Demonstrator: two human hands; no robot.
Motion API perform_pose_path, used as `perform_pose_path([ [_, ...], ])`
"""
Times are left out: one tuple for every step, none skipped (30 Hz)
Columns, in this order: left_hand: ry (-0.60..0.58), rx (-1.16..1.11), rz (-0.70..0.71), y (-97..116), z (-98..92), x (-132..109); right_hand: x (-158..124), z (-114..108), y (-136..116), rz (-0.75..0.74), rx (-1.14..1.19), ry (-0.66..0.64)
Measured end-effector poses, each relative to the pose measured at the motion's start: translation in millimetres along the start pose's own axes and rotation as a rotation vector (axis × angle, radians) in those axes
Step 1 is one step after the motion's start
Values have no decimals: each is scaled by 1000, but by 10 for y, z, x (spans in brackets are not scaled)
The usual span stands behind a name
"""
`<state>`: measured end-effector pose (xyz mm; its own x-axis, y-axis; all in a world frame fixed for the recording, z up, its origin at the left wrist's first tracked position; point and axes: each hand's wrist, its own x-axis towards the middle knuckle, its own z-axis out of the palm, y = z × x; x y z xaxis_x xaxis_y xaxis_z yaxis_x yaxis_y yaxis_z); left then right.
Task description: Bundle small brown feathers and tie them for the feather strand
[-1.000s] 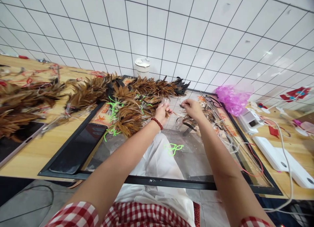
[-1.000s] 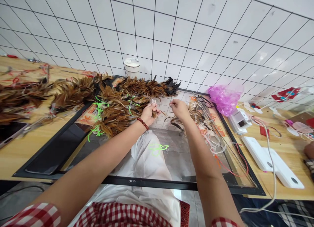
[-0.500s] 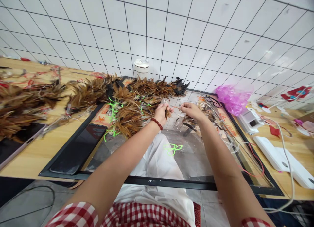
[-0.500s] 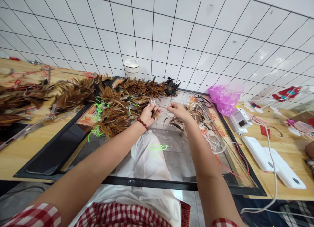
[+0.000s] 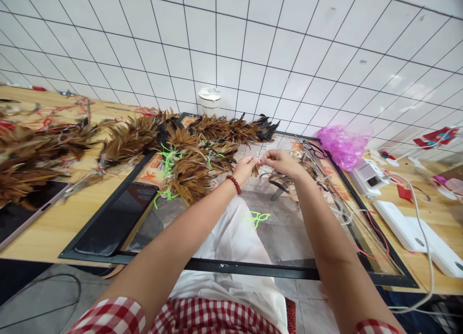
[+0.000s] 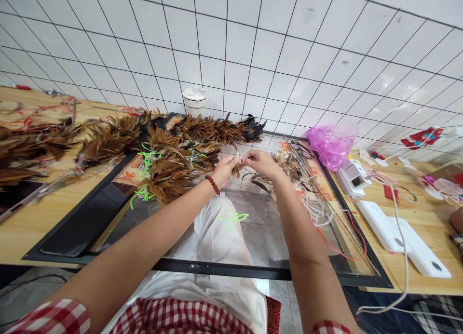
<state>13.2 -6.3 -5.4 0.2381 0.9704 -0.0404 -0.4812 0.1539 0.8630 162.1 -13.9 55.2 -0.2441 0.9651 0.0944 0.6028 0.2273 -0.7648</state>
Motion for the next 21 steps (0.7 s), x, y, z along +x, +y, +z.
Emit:
perform_pose_path([
  [-3,3,-2,-4,3,-2,26,13,27,-15,71,59],
  [0,-11,0,-4,6,-4,49,21,59,-26,140,123],
  [12,-37,5,0,8,-6,68,23,93,-27,192,180],
  [27,-63,9,7,10,-7,81,21,124,-21,224,219],
  [43,-80,10,17,11,-8,87,17,148,-10,236,234],
  [57,-87,9,27,11,-10,87,12,164,5,231,229],
  [68,-86,3,38,11,-13,83,10,168,18,222,215],
  [76,-80,-6,48,11,-17,75,12,161,27,215,199],
  [77,-73,-17,57,11,-22,67,19,146,33,212,180],
  [75,-70,-25,63,11,-27,59,32,124,36,212,160],
  [72,-72,-29,67,11,-32,53,48,99,33,212,144],
  [66,-77,-30,68,11,-36,49,66,75,25,210,137],
  [60,-86,-28,67,11,-37,47,83,52,14,204,137],
  [56,-95,-23,63,11,-35,45,98,31,3,201,134],
  [53,-100,-18,57,9,-29,42,108,13,-10,206,120],
  [51,-101,-12,50,6,-22,38,113,-3,-24,223,87],
  [52,-99,-9,43,4,-14,34,115,-18,-37,252,40],
  [56,-92,-8,37,1,-6,29,114,-31,-50,291,-12],
  [63,-84,-11,33,-1,0,25,114,-41,-64,334,-55],
  [68,-79,-12,32,-2,3,24,115,-46,-76,372,-81],
  [70,-78,-14,35,-1,3,27,119,-46,-84,400,-84],
])
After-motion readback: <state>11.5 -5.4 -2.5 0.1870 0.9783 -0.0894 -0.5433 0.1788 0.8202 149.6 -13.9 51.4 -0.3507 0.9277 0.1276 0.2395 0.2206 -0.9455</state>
